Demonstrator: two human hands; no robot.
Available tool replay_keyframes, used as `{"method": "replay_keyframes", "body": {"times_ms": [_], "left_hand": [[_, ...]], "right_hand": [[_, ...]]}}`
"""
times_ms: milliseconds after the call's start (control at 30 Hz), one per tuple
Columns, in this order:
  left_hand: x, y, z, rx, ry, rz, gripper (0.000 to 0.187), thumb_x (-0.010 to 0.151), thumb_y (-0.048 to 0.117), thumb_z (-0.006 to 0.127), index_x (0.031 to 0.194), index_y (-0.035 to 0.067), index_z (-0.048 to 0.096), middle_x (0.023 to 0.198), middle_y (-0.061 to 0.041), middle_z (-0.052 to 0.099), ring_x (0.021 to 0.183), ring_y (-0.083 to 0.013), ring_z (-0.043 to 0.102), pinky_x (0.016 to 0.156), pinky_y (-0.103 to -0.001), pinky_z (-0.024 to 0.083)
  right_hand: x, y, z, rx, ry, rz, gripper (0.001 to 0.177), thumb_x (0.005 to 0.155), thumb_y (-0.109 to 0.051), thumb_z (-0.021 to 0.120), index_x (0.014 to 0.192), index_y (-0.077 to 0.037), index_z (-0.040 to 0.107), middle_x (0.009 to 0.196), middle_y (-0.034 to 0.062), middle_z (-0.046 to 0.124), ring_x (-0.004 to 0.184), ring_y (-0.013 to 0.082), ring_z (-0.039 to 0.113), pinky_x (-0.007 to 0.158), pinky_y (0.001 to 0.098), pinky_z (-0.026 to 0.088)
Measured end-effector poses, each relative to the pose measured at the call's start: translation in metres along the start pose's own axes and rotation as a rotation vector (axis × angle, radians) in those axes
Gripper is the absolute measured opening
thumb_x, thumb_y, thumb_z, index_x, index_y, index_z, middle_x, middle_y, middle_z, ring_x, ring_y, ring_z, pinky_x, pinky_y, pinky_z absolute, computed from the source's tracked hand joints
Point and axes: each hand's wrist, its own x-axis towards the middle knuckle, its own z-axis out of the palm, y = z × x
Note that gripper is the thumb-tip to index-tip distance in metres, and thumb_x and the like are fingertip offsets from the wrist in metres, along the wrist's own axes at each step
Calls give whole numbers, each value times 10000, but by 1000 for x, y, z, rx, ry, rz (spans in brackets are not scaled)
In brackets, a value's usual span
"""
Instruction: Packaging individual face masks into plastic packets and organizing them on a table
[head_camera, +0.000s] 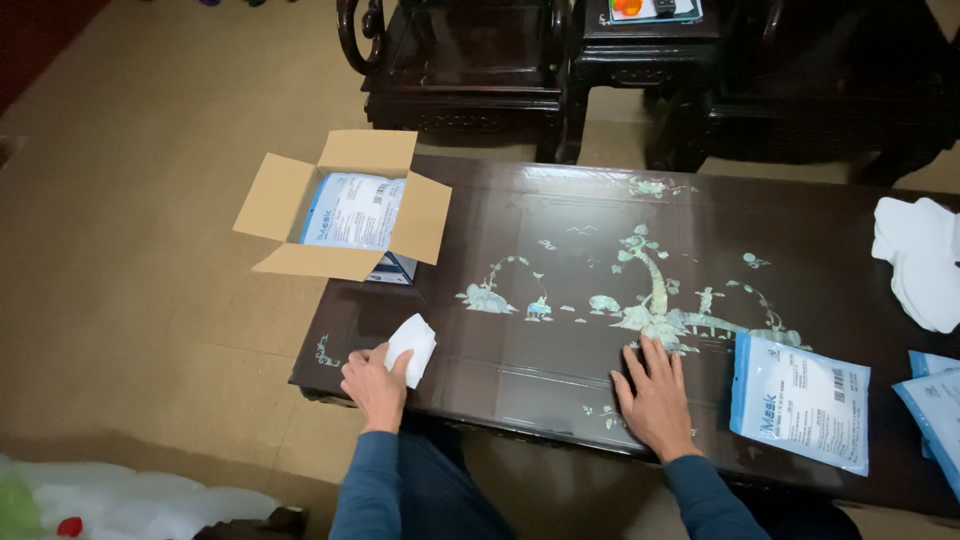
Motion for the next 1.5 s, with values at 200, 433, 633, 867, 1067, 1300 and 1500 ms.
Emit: {"method": "replay_keyframes", "body": {"times_ms": [200, 433, 633, 867, 1067, 1300, 1500], "left_hand": [[10, 8, -13, 49, -240, -151, 520, 824, 621, 739, 1187, 251, 786, 1098, -113, 588, 1035, -366, 533, 904, -498, 409], [-9, 13, 3, -165, -52, -50, 253, 895, 398, 725, 1023, 179, 725, 1027, -48, 707, 970, -305, 620, 869, -444, 394], [-7, 107, -95, -1105, -327, -441, 138, 838, 117, 827, 938, 54, 756, 815, -56, 720, 729, -155, 650, 660, -324, 544], [-36, 142, -8, -1318, -896, -353, 132, 838, 79, 844, 946, 13, 809, 735, -143, 768, 607, -187, 737, 519, -372, 632], [-52, 203, -79, -745, -609, 519, 138, 889, 238, 796, 1013, 208, 849, 1360, -135, 661, 1367, -431, 519, 1028, -701, 406], [-44, 244, -94, -909, -787, 296, 123, 858, 263, 849, 942, 173, 852, 902, -82, 829, 941, -278, 784, 786, -418, 585], [-63, 279, -37, -1350, -945, -610, 782, 862, 273, 849, 1495, -26, 500, 1348, -196, 591, 835, -241, 719, 812, -365, 671]], "right_hand": [[0, 0, 0, -5, -18, 8, 510, 1003, -391, 526, 1425, -107, 567, 1628, 158, 402, 1537, 358, 322, 1260, 567, 225], [-2, 4, 6, -9, 54, -22, 495, 978, -387, 576, 1384, -105, 601, 1595, 179, 446, 1520, 364, 363, 1245, 589, 260], [4, 7, 10, 259, 17, 164, 582, 975, -413, 638, 1473, -124, 557, 1603, 144, 445, 1529, 329, 344, 1266, 579, 179], [43, -76, -91, 1347, -145, 414, 591, 1008, -230, 610, 1545, -42, 452, 1416, 279, 634, 1386, 386, 548, 1175, 549, 384], [41, -67, -97, 1309, -160, 349, 538, 998, -101, 624, 1524, -78, 514, 1432, 179, 660, 1320, 239, 625, 1078, 423, 496], [51, -72, -110, 1243, -381, 434, 640, 800, -285, 849, 1399, -155, 664, 1310, 172, 751, 580, 120, 668, 674, 275, 601], [33, 4, 32, 1464, -142, 922, 240, 872, -3, 791, 1089, 79, 730, 901, 176, 782, 734, 276, 774, 622, 428, 658]]}}
